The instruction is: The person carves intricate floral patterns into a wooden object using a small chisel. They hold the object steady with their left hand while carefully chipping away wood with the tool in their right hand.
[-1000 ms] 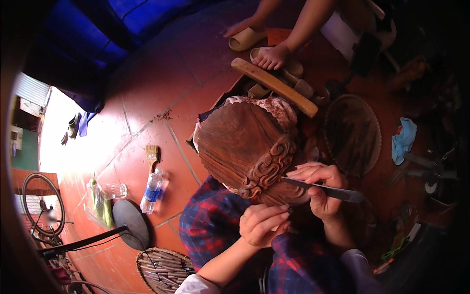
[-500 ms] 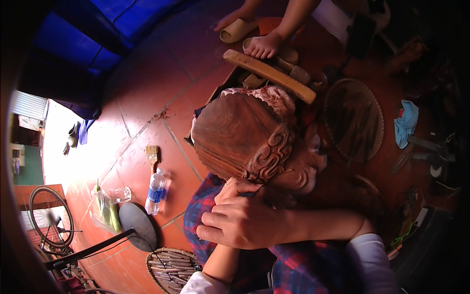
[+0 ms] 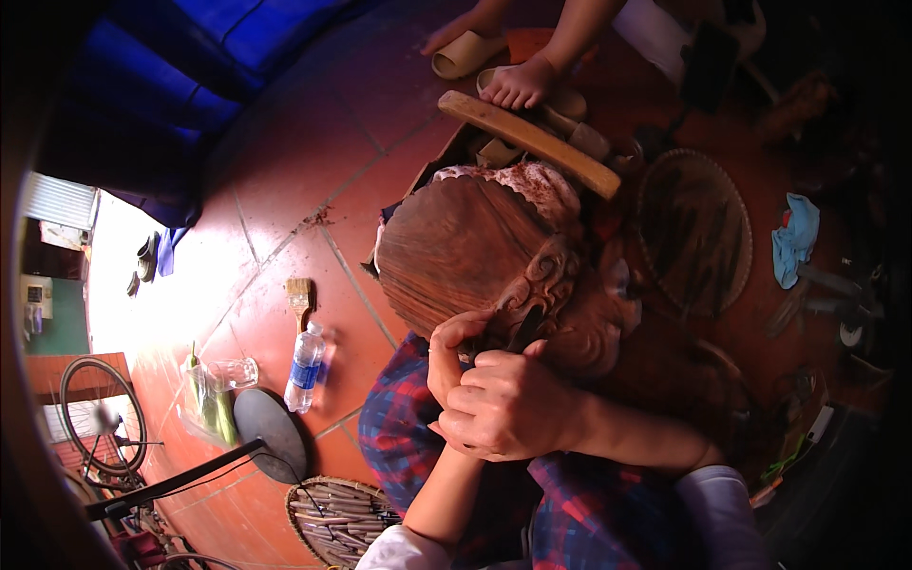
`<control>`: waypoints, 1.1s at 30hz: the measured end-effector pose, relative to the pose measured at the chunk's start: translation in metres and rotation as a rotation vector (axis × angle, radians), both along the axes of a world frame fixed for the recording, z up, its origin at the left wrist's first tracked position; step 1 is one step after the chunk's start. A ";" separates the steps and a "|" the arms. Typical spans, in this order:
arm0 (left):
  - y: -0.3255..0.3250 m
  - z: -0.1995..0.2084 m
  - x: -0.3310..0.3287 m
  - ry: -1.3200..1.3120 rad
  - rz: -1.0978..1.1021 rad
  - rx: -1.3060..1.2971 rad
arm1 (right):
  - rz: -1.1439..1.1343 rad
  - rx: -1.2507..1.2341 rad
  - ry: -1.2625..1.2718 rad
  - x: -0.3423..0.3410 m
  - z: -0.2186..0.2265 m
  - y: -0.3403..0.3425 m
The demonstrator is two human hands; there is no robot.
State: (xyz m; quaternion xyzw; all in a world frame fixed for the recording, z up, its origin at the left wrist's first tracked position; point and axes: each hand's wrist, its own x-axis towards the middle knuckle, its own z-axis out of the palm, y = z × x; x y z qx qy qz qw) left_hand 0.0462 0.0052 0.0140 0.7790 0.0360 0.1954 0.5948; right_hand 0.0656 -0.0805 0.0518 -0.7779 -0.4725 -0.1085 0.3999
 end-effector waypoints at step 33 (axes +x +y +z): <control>0.007 0.024 -0.012 0.270 -0.063 -0.095 | 0.146 0.125 0.138 0.005 0.009 0.009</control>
